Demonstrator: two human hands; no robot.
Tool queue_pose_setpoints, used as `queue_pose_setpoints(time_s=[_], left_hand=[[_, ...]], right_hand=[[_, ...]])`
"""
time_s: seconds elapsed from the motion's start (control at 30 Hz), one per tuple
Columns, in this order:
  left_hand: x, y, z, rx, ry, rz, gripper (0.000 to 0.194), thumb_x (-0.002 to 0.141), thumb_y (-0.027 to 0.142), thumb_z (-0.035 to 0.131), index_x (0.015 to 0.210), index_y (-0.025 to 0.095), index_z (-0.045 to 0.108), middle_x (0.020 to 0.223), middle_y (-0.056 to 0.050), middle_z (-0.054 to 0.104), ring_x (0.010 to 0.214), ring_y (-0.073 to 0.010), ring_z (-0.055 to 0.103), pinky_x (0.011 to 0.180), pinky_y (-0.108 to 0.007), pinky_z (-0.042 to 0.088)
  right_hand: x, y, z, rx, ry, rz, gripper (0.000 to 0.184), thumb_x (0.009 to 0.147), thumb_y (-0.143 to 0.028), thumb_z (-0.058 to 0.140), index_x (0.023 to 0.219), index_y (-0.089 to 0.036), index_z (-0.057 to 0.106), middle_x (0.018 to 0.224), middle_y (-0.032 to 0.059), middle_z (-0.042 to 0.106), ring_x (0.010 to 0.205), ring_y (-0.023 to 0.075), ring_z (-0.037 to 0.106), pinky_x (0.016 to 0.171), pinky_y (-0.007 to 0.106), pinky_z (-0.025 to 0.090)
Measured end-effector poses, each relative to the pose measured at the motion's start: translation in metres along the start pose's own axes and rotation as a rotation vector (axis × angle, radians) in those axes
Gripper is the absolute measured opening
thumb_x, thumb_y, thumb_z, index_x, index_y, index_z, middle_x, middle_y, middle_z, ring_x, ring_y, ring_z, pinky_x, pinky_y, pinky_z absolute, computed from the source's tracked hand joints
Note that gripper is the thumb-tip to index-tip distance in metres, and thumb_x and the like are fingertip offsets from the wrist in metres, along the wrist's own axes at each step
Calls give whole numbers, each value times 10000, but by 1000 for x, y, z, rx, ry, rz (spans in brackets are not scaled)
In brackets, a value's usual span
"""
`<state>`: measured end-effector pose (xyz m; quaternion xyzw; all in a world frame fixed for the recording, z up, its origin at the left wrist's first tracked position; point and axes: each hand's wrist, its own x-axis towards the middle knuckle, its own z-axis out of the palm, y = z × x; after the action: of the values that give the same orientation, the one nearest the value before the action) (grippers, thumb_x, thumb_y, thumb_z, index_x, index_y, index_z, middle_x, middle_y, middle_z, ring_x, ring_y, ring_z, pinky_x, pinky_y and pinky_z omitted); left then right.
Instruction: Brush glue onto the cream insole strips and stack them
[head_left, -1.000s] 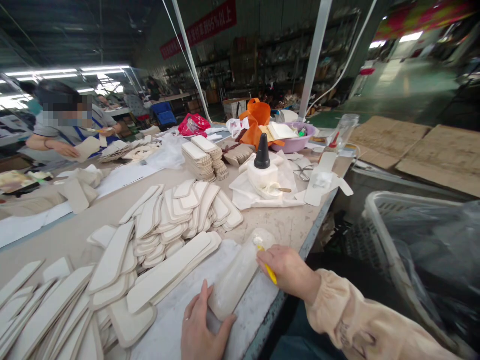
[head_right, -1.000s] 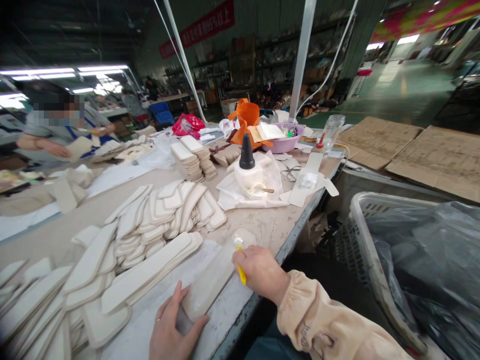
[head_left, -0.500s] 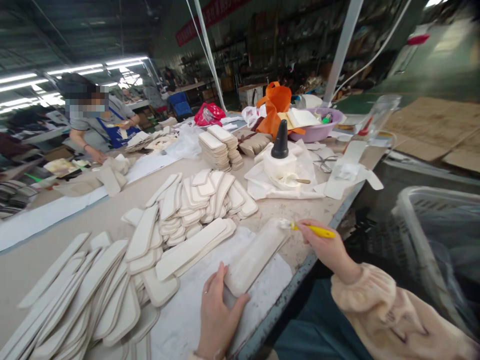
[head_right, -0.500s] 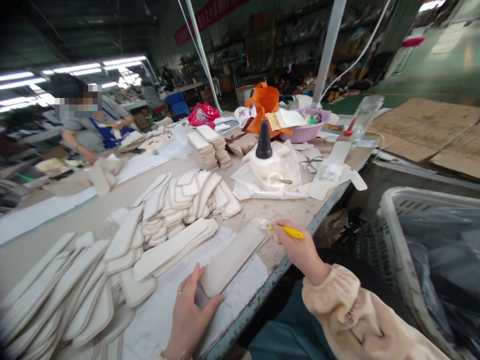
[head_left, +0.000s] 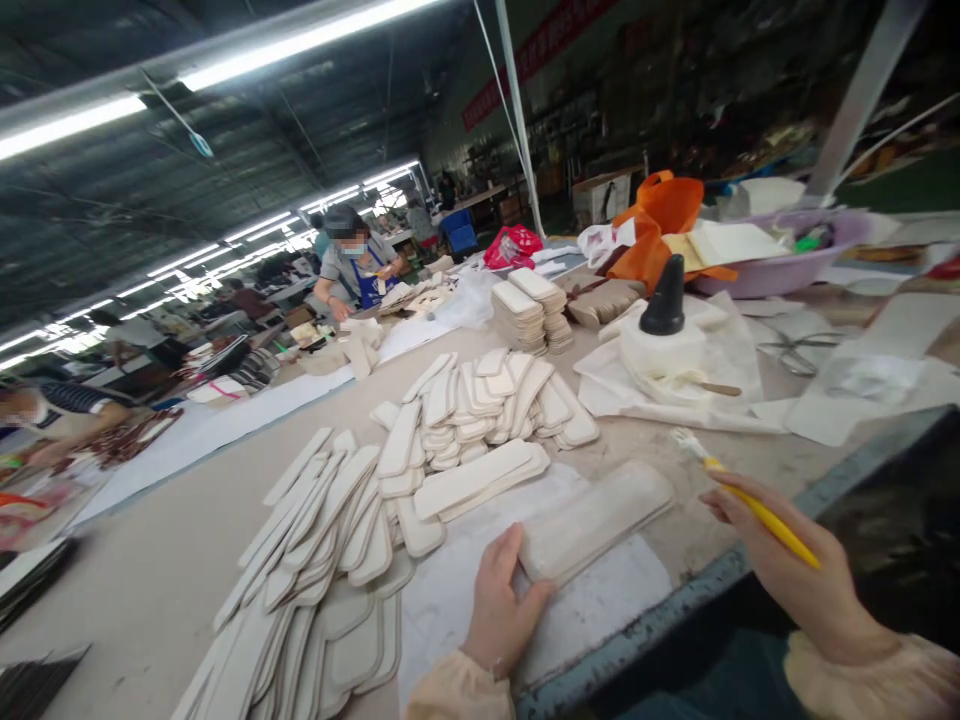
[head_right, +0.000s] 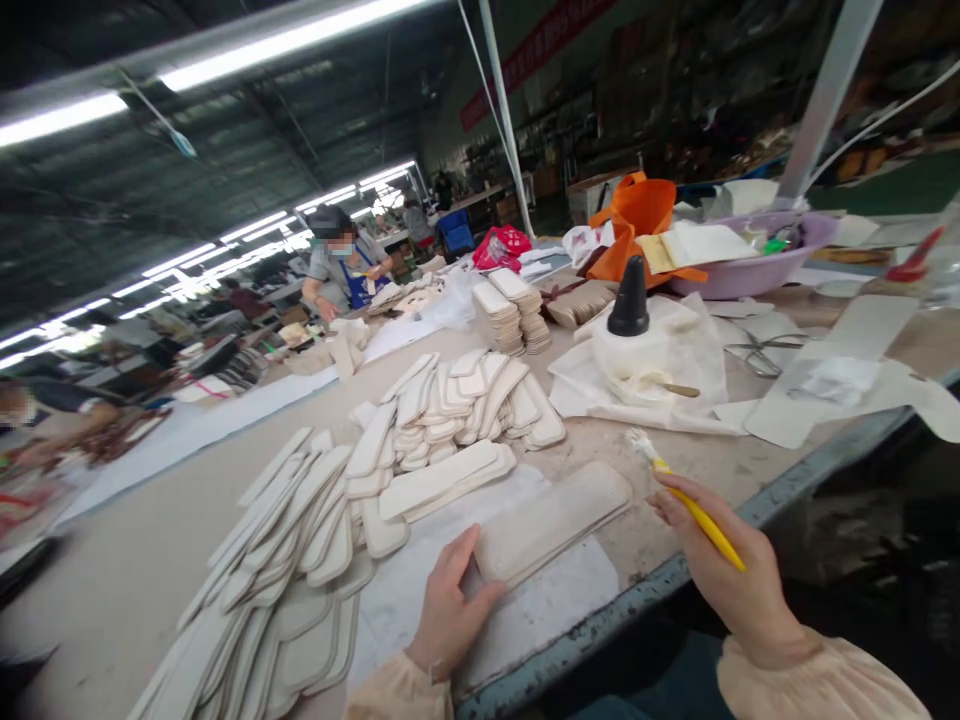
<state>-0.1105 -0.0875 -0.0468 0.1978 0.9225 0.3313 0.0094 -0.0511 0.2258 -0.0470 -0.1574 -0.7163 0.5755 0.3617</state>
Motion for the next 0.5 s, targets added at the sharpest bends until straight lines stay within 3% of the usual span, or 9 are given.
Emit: queue_pose_setpoints(time_s=[0.1, 0.17, 0.27, 0.37, 0.5], left_hand=[[14, -12, -25, 187, 71, 41, 444, 848, 311, 562, 1262, 152, 561, 1287, -126, 583, 1200, -230, 524, 1047, -395, 429], [31, -24, -50, 342, 129, 51, 388, 877, 314, 512, 1228, 167, 589, 1279, -122, 588, 1224, -251, 497, 1069, -453, 389], [59, -43, -89, 422, 138, 52, 359, 817, 253, 583, 1158, 154, 635, 1231, -138, 621, 1209, -310, 501, 1041, -539, 375], [77, -56, -114, 456, 47, 99, 266, 718, 163, 655, 969, 231, 711, 1115, -67, 693, 1072, -261, 603, 958, -439, 466], [85, -63, -123, 471, -35, 149, 278, 714, 91, 619, 874, 292, 727, 1036, -12, 728, 985, -192, 653, 893, -326, 502]], right_hand=[[-1, 11, -5, -34, -41, -45, 328, 808, -374, 633, 1101, -226, 636, 1123, 70, 638, 893, 207, 650, 953, 369, 509], [-2, 21, -8, -69, -79, -86, 333, 801, -383, 633, 1098, -234, 637, 1145, 64, 637, 927, 218, 653, 990, 365, 485], [-3, 43, -13, -132, -144, -147, 350, 785, -396, 639, 1106, -256, 641, 1149, 45, 649, 984, 238, 655, 981, 334, 490], [-2, 66, -14, -169, -179, -174, 358, 797, -391, 626, 1137, -281, 637, 1169, 37, 651, 1033, 249, 646, 961, 302, 492], [-1, 71, -13, -150, -178, -195, 361, 790, -366, 641, 1142, -289, 650, 1156, 41, 662, 1020, 256, 653, 922, 281, 510]])
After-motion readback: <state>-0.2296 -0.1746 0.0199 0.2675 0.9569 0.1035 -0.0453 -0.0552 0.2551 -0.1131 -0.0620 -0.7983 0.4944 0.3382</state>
